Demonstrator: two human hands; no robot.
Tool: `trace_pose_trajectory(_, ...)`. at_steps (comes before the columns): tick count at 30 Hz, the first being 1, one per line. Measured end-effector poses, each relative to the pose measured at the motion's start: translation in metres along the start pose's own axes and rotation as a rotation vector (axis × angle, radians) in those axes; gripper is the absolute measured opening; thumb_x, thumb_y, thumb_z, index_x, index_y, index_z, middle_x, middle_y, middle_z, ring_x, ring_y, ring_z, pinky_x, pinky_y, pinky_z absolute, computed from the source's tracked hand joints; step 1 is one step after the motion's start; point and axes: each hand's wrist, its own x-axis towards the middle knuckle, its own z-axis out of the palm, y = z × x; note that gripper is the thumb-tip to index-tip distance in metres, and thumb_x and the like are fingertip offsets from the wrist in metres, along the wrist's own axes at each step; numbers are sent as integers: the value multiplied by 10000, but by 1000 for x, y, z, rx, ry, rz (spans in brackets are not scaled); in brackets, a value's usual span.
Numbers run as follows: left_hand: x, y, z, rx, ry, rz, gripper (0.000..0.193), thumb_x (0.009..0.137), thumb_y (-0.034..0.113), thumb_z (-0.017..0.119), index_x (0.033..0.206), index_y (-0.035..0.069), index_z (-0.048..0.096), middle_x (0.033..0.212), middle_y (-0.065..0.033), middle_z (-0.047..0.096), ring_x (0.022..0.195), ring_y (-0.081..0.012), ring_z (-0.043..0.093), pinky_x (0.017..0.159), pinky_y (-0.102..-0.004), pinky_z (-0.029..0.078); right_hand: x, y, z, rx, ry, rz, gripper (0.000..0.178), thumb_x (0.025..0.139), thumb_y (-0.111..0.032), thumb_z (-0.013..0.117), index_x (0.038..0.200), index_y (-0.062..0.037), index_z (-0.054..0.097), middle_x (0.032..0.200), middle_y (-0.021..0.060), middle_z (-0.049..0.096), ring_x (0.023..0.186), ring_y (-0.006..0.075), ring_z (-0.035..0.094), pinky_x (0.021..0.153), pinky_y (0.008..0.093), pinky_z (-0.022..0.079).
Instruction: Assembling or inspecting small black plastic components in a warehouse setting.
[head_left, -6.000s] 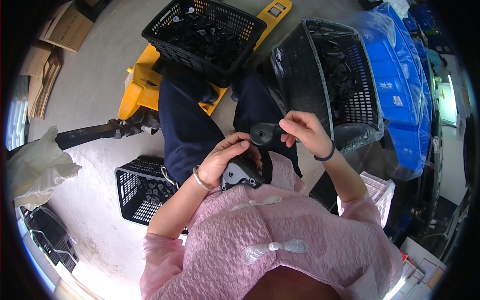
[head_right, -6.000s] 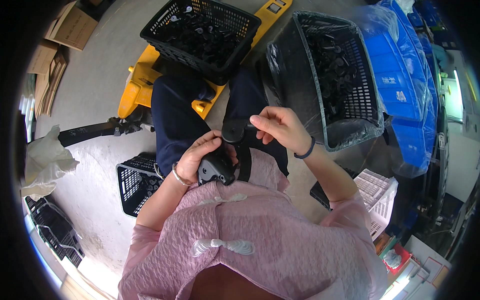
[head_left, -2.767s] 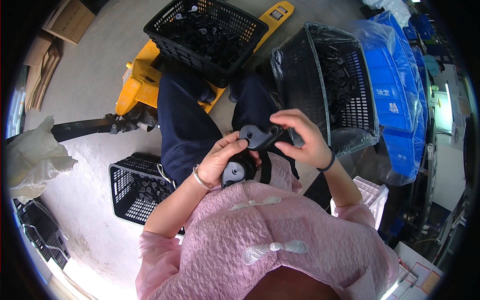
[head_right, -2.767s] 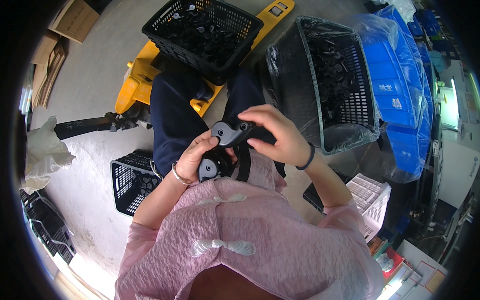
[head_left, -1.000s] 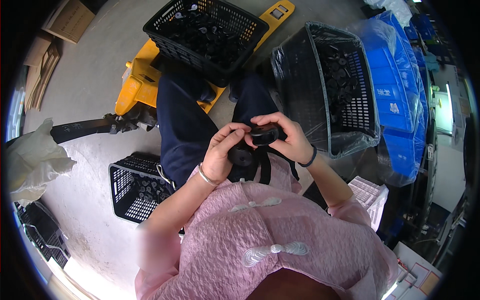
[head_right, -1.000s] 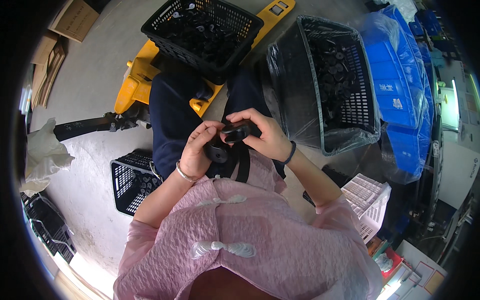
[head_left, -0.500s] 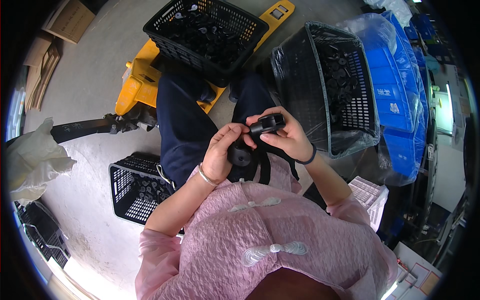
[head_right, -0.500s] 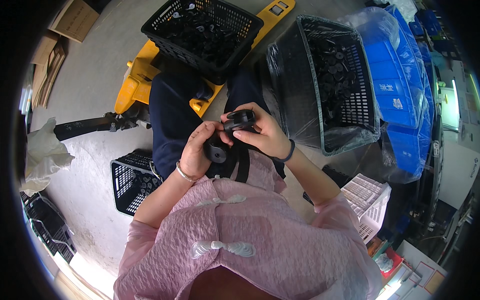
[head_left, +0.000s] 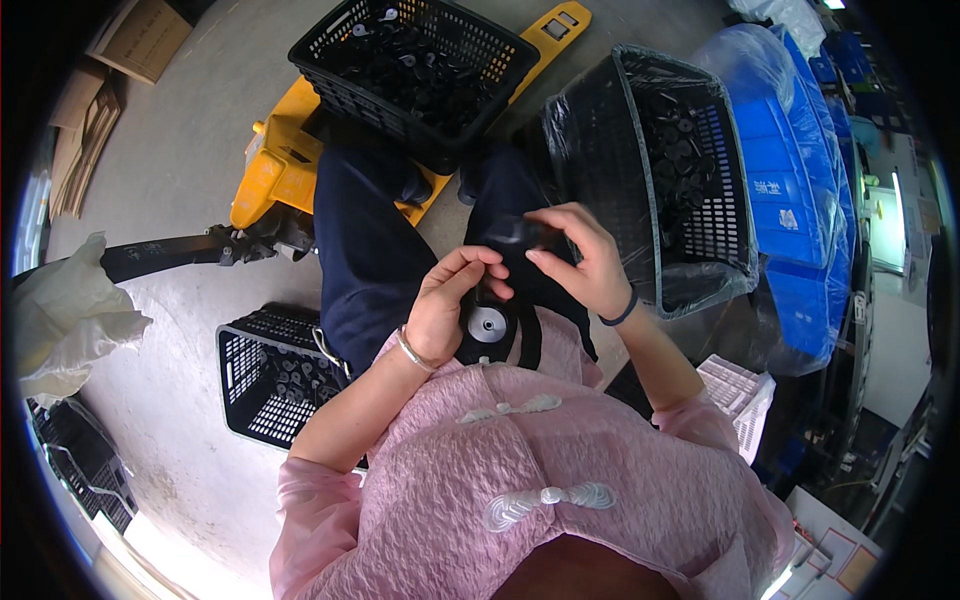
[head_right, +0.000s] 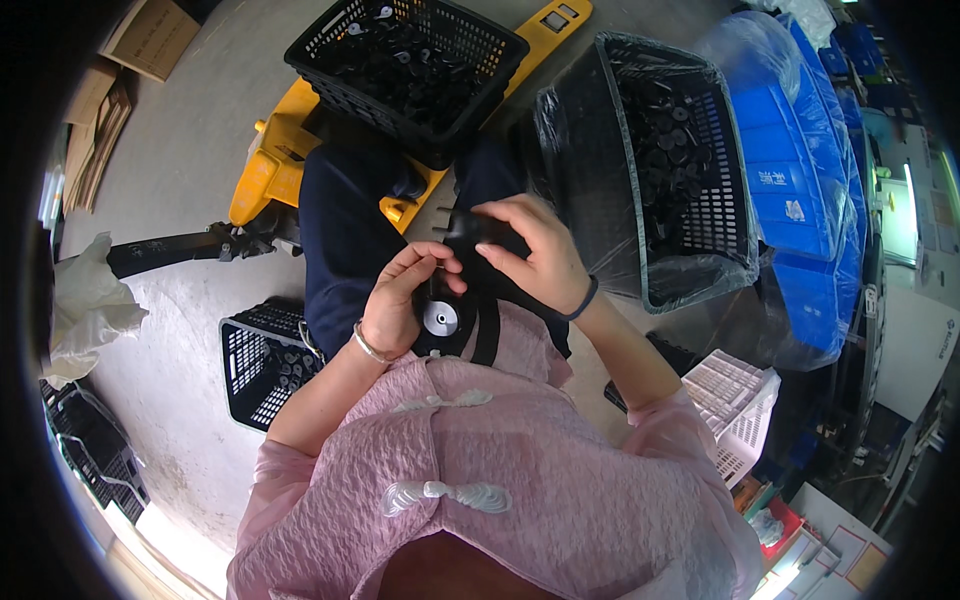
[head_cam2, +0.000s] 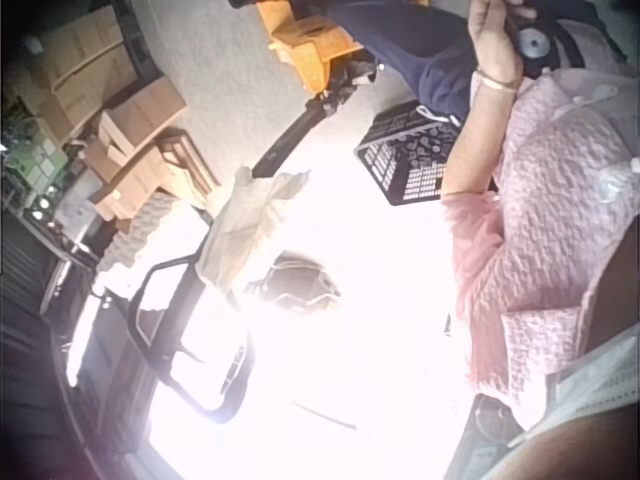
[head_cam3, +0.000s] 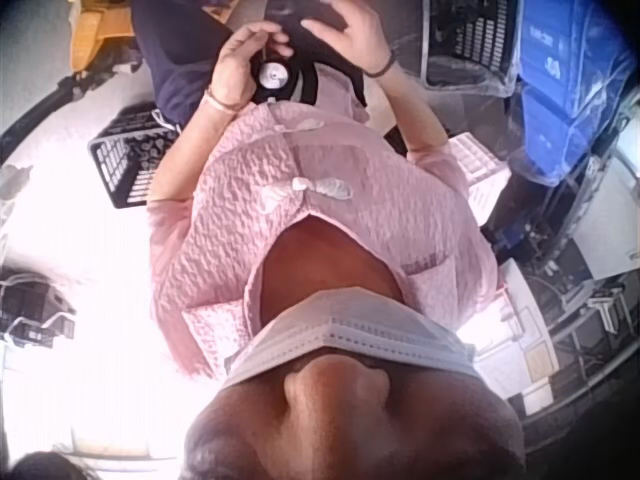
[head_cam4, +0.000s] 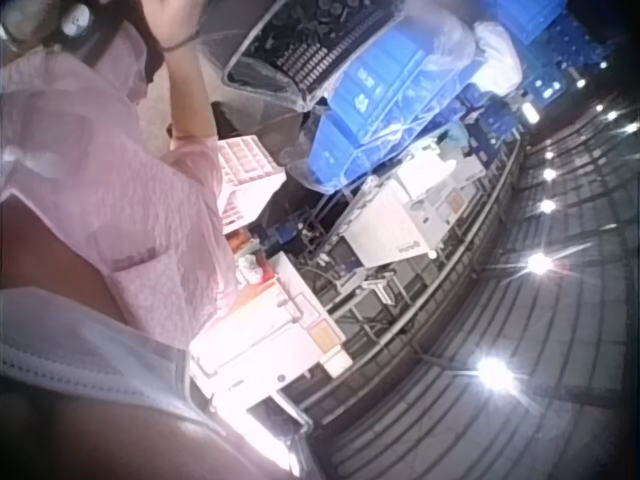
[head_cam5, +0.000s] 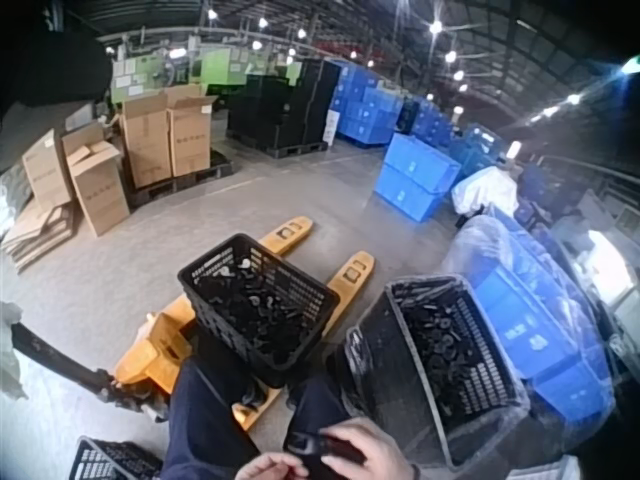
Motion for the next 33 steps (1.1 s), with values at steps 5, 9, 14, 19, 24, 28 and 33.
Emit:
trace_pose_trajectory(5,1,10,-2,-83,-106,-148,282,902,271,433,964,14,530,826,-112,590,644,-170,577,653,-255,466,3,-12,2,-595,3,-455,341,636,16,639,965,-67,606,875,56,513,802,223,539,669,309,457)
trace_pose_trajectory(9,5,9,-9,-106,-136,-246,275,873,272,485,979,19,515,835,-119,612,628,-163,583,645,-249,472,0,-15,7,-342,-95,-389,381,635,48,618,999,-60,589,909,70,527,822,241,553,695,327,467)
trace_pose_trajectory(14,2,10,-4,-187,-148,-157,240,839,207,517,992,22,507,885,-127,615,631,-165,586,647,-254,475,-5,-5,-4,79,-27,12,393,748,94,484,1125,-15,496,998,109,571,919,171,575,811,277,450)
trace_pose_trajectory(19,4,9,-6,-170,-173,-122,230,825,168,527,1011,34,505,930,-132,609,643,-166,592,650,-254,478,-9,-4,-12,489,-94,258,341,822,7,521,1159,-8,468,992,79,561,903,118,552,806,232,437)
trace_pose_trajectory(24,2,3,-10,-214,-154,-125,300,774,12,551,1067,54,503,938,-97,605,678,-169,607,684,-262,481,-9,-9,-5,382,-132,205,368,772,-33,629,1119,-11,507,964,55,557,857,103,553,747,223,456)
trace_pose_trajectory(28,1,5,-7,-171,-163,-92,353,757,-32,552,1095,56,499,946,-85,603,693,-168,609,694,-267,480,-8,-16,-2,119,-117,74,286,735,-10,640,1013,-21,573,941,69,567,835,132,575,708,242,472)
trace_pose_trajectory(33,4,7,-7,-161,-137,-125,350,784,42,507,1131,29,457,976,-129,573,755,-195,582,721,-281,464,-6,-13,-22,-300,102,-138,281,719,-12,636,993,-25,576,967,98,574,824,196,586,693,261,473)
